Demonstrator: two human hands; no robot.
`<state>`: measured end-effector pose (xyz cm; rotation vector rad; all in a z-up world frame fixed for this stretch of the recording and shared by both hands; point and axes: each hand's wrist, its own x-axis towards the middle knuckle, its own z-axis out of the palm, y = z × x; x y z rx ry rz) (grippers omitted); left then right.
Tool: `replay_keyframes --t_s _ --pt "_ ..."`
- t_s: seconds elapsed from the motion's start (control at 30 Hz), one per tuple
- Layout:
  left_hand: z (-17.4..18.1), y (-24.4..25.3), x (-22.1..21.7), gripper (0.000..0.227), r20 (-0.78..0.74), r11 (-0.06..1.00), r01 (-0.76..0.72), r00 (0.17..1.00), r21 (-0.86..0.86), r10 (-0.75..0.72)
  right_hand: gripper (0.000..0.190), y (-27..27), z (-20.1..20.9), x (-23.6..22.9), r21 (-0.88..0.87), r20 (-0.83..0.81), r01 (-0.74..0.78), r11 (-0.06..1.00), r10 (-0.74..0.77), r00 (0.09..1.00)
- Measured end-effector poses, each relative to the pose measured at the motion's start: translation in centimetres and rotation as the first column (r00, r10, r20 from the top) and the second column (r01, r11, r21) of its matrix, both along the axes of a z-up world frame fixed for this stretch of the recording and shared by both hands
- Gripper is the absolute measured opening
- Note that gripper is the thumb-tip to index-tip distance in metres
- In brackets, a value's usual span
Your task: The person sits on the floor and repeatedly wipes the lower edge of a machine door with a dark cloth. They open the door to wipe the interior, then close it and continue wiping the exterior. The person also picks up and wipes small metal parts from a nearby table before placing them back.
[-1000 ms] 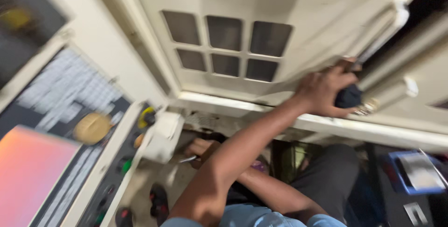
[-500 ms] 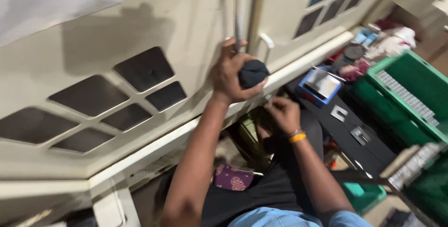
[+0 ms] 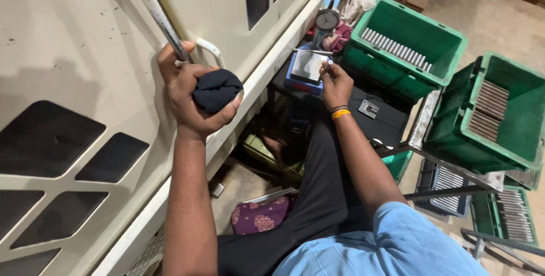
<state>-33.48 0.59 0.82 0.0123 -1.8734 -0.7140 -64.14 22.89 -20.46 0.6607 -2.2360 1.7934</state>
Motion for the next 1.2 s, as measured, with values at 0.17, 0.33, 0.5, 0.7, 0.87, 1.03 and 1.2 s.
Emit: replay_keyframes --t_s 0.17,0.33,0.5,0.7,0.87,1.03,1.2 --pt "-0.3 -0.2 -1.5 0.048 -0.006 1.0 0.019 1.0 0.008 -0.019 0.019 -0.8 0.7 -0.9 -0.06 -0.016 -0.041 0.997 0.04 0.999" --pt "-1.1 -0.4 -2.6 0.047 -0.018 0.994 -0.086 0.996 -0.066 0.085 0.016 -0.9 0.8 -1.4 0.085 -0.134 0.036 0.996 -0.024 0.991" --pt "-1.2 -0.4 -3.0 0.048 -0.041 0.991 -0.119 0.992 -0.056 0.117 0.02 -1.5 1.1 -1.8 0.234 -0.105 0.029 0.972 -0.004 0.995" --pt "-1.1 -0.4 -2.7 0.047 -0.033 0.993 -0.112 0.993 -0.048 0.11 0.021 -1.8 0.9 -2.1 0.314 -0.251 0.059 0.948 0.023 0.968" --pt "-1.1 -0.3 -2.9 0.048 -0.052 0.991 -0.12 0.992 -0.061 0.117 0.022 -1.8 0.8 -2.1 0.302 -0.238 0.054 0.952 0.02 0.971" --pt "-1.1 -0.4 -2.8 0.047 -0.043 0.99 -0.126 0.991 -0.07 0.123 0.021 -2.3 1.0 -2.2 0.317 -0.206 0.068 0.946 -0.001 0.979" --pt "-1.0 -0.3 -2.7 0.046 -0.045 0.988 -0.132 0.991 -0.084 0.129 0.02 -3.1 1.0 -2.9 0.296 -0.232 0.07 0.953 0.0 0.973"
